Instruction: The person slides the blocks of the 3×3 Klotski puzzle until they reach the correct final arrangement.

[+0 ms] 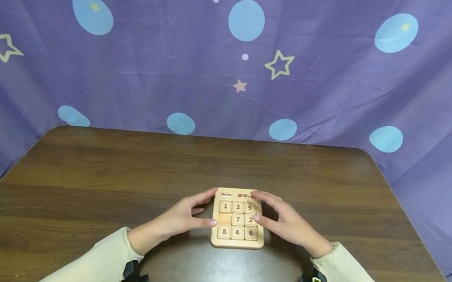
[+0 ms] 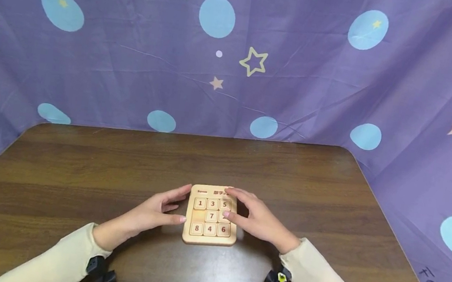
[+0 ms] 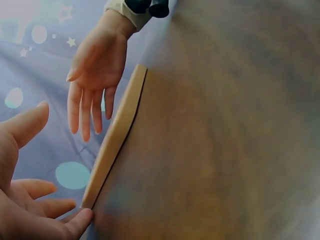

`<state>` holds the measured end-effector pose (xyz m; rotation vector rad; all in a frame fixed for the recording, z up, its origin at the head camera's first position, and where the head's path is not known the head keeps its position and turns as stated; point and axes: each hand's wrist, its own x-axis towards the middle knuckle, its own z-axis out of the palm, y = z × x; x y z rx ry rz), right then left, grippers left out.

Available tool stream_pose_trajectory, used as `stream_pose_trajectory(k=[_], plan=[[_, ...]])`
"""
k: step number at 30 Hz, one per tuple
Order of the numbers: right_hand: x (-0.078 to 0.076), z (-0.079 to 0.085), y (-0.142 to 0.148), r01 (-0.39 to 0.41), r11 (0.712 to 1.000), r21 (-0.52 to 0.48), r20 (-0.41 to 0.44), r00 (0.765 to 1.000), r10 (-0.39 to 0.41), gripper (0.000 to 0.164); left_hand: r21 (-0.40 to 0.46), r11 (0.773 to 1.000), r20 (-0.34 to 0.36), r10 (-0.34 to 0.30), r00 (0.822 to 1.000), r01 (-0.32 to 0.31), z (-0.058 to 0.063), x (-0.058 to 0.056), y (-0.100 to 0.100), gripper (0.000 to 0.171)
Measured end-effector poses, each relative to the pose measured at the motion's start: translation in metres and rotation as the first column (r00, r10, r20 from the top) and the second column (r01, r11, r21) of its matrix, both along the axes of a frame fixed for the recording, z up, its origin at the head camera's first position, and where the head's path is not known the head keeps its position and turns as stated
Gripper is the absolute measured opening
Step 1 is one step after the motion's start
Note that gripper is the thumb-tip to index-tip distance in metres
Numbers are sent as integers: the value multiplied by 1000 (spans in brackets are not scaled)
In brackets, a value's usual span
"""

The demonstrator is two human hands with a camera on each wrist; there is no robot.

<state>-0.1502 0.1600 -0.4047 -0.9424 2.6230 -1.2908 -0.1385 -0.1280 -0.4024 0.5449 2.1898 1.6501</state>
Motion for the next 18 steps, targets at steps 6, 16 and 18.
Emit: stream_pose_trajectory(k=[6, 16, 18], plan=[[3, -7, -4, -21, 1000, -11, 30, 999, 21, 55, 20, 998, 46, 67, 997, -68, -4, 3, 5, 81], [7, -10, -12, -19, 997, -74, 47, 999, 23, 58, 63, 993, 81, 100, 992, -105, -8, 5, 12, 83], [8, -11, -13, -8, 996, -90, 47, 999, 12, 57, 69, 992, 81, 104, 991, -109, -9, 5, 13, 83]])
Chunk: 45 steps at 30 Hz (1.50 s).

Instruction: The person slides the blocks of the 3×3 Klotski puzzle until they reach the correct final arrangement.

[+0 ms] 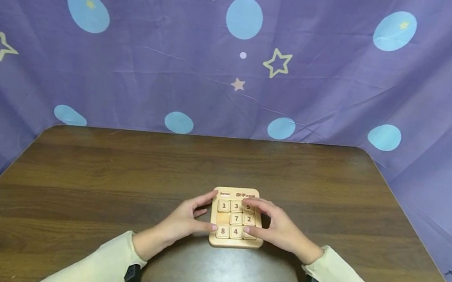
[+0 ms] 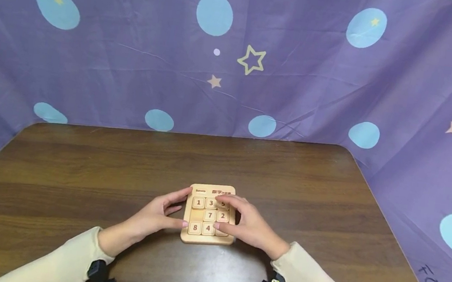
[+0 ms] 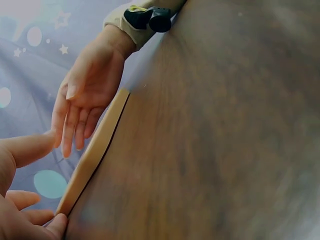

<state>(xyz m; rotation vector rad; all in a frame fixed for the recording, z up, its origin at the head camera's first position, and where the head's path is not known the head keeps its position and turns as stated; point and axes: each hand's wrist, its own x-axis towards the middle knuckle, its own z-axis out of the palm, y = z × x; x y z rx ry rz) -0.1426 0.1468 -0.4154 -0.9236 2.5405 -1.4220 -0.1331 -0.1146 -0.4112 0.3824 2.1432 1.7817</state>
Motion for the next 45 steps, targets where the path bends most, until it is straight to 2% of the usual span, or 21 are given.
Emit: stream_pose_trajectory(k=[12, 20, 28, 33, 45], plan=[[4, -9, -6, 132, 991, -38, 4, 991, -132, 49, 13, 1000, -39, 2, 999, -2, -7, 2, 0, 85], [5, -15, -9, 181, 980, -78, 38, 983, -179, 40, -14, 1000, -58, 0, 998, -1, -8, 2, 0, 87], [7, -14, -13, 212, 974, -73, 5, 977, -212, 38, -41, 999, -79, -17, 997, 13, -7, 2, 0, 85], [4, -19, -12, 237, 970, -60, 3, 971, -238, 33, -55, 998, -87, -25, 996, 20, -8, 0, 0, 85], [6, -19, -19, 296, 953, -61, 11, 955, -296, 31, -71, 997, -114, -42, 993, 34, -9, 0, 0, 85]])
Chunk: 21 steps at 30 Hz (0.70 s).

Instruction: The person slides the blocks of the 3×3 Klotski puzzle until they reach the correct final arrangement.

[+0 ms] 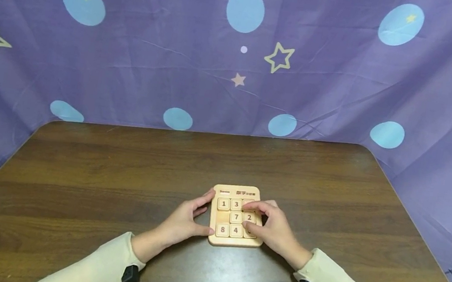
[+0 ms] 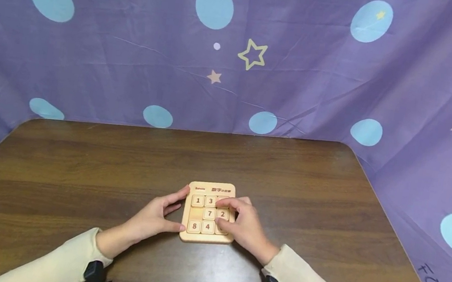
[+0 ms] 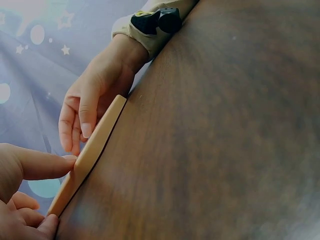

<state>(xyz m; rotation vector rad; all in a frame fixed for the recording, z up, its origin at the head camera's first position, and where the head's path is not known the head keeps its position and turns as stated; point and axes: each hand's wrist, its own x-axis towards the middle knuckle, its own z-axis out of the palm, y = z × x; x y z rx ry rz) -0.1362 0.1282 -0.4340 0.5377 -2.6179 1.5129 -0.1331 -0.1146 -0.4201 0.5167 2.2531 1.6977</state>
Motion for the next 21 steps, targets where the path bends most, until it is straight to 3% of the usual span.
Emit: stream_pose_trajectory(k=[15, 21], plan=[[3, 3, -5, 56, 998, 38, -31, 998, -55, 27, -13, 1000, 5, -4, 1000, 5, 1, 0, 1, 86], [1, 2, -6, 40, 998, 38, -54, 998, -38, 27, -23, 1000, 4, -1, 1000, 1, 2, 1, 0, 86]])
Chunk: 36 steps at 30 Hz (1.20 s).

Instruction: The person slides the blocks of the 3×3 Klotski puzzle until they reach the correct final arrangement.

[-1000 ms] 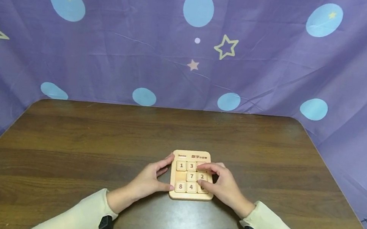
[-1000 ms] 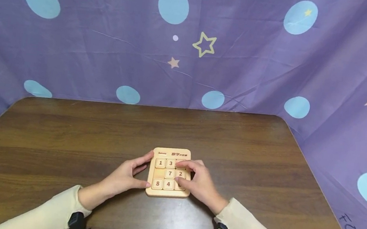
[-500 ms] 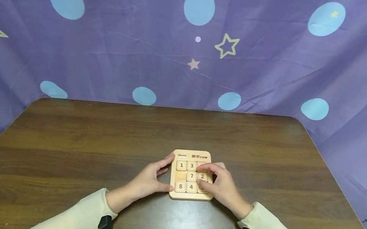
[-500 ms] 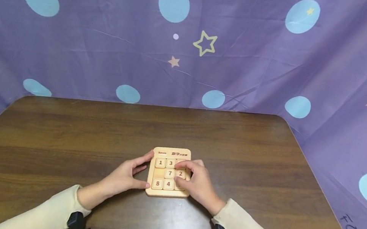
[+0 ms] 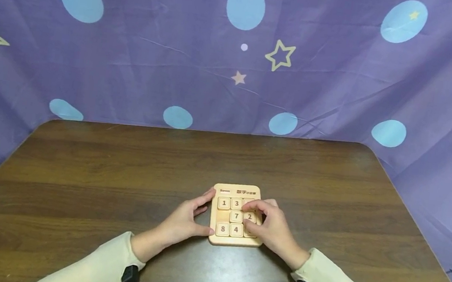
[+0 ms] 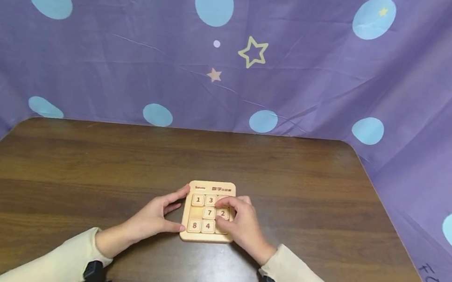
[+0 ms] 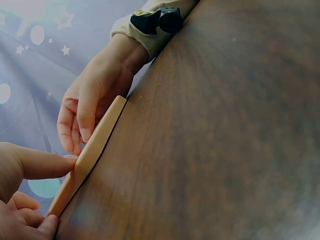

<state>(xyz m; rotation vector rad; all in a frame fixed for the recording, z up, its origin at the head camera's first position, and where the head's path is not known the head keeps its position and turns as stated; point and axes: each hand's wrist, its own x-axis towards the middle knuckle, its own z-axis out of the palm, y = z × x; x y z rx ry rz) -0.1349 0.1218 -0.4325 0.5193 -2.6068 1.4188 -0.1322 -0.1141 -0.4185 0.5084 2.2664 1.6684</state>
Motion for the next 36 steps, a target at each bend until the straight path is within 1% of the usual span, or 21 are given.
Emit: stream_pose_trajectory(k=[5, 11, 21, 30, 36], plan=[[0, 0, 0, -5, 1000, -6, -5, 1000, 5, 27, -9, 1000, -2, 0, 1000, 0, 0, 0, 1, 86], [-1, 0, -3, 11, 1000, -3, 10, 1000, -11, 26, -12, 1000, -12, -2, 1000, 1, 0, 0, 1, 86], [0, 0, -9, 21, 1000, -23, 30, 999, -20, 21, 10, 1000, -11, -11, 1000, 11, -1, -1, 0, 87], [-2, -3, -16, 1, 999, -39, -20, 1000, -2, 21, 0, 1000, -26, -17, 1000, 17, -1, -1, 0, 86], [-3, -1, -21, 10, 1000, -27, -8, 1000, -10, 18, 0, 1000, -20, -17, 1000, 17, -1, -2, -1, 87]])
